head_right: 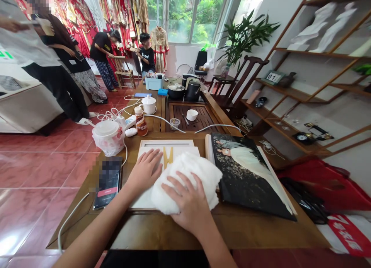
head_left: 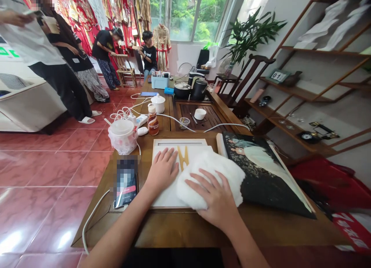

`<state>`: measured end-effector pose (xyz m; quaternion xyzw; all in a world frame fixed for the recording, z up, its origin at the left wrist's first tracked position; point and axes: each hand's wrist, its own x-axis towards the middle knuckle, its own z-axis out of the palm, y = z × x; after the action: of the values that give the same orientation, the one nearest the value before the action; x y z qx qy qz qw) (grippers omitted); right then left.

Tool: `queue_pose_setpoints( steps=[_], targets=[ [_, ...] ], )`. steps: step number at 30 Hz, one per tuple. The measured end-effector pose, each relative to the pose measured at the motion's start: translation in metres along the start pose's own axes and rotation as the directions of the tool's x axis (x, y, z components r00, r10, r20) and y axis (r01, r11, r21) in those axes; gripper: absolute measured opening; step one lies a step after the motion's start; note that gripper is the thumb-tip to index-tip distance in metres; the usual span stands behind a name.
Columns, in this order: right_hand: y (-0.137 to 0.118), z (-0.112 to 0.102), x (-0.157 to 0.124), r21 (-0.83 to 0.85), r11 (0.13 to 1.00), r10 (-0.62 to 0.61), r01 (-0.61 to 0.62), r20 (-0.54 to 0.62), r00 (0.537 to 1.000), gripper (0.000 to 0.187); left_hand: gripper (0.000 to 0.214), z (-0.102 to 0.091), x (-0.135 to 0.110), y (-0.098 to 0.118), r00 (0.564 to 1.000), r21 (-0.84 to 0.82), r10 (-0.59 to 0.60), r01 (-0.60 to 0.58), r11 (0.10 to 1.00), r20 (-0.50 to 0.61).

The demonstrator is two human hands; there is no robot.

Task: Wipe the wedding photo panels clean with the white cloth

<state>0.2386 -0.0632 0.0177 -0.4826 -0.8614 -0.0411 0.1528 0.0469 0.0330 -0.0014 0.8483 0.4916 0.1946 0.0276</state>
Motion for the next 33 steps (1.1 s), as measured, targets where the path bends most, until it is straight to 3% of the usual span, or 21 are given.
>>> queue_pose_setpoints(
  steps=[5, 8, 11, 16, 20, 24, 29, 33],
  targets=[
    [0.031, -0.009, -0.008, -0.068, 0.973, 0.212, -0.219, -0.097, 0.973, 0.052, 0.044, 0.001, 0.0, 0.0, 1.0, -0.014, -0.009, 0.009, 1.0, 0.0],
    [0.033, -0.013, -0.007, -0.042, 0.963, 0.26, -0.267, -0.128, 0.957, 0.048, 0.044, 0.001, 0.0, -0.001, 1.0, -0.015, -0.012, 0.012, 1.0, -0.004],
    [0.021, -0.009, -0.001, -0.024, 0.978, 0.202, -0.205, -0.099, 0.974, 0.051, 0.044, 0.001, -0.001, -0.001, 1.0, -0.014, -0.011, 0.011, 1.0, -0.005],
    [-0.014, 0.005, 0.006, -0.038, 0.999, -0.037, 0.036, -0.018, 0.999, 0.058, 0.042, 0.0, -0.002, -0.003, 1.0, -0.006, 0.008, -0.008, 1.0, -0.009],
    [-0.017, 0.006, 0.006, -0.023, 0.994, -0.106, 0.106, 0.012, 0.994, 0.06, 0.042, -0.001, -0.001, -0.004, 1.0, 0.001, 0.022, -0.022, 1.0, -0.003],
    [0.006, 0.001, -0.003, 0.017, 0.999, 0.029, -0.029, -0.045, 0.999, 0.058, 0.044, 0.0, 0.0, -0.002, 1.0, 0.003, 0.004, -0.004, 1.0, 0.003],
    [0.032, -0.008, -0.016, -0.014, 0.963, 0.267, -0.271, -0.129, 0.955, 0.05, 0.044, 0.002, 0.0, -0.001, 1.0, 0.007, -0.005, 0.005, 1.0, 0.002],
    [0.027, -0.006, -0.014, 0.002, 0.969, 0.245, -0.246, -0.128, 0.961, 0.05, 0.044, 0.003, -0.001, -0.002, 1.0, 0.01, -0.004, 0.004, 1.0, -0.006]
  ],
)
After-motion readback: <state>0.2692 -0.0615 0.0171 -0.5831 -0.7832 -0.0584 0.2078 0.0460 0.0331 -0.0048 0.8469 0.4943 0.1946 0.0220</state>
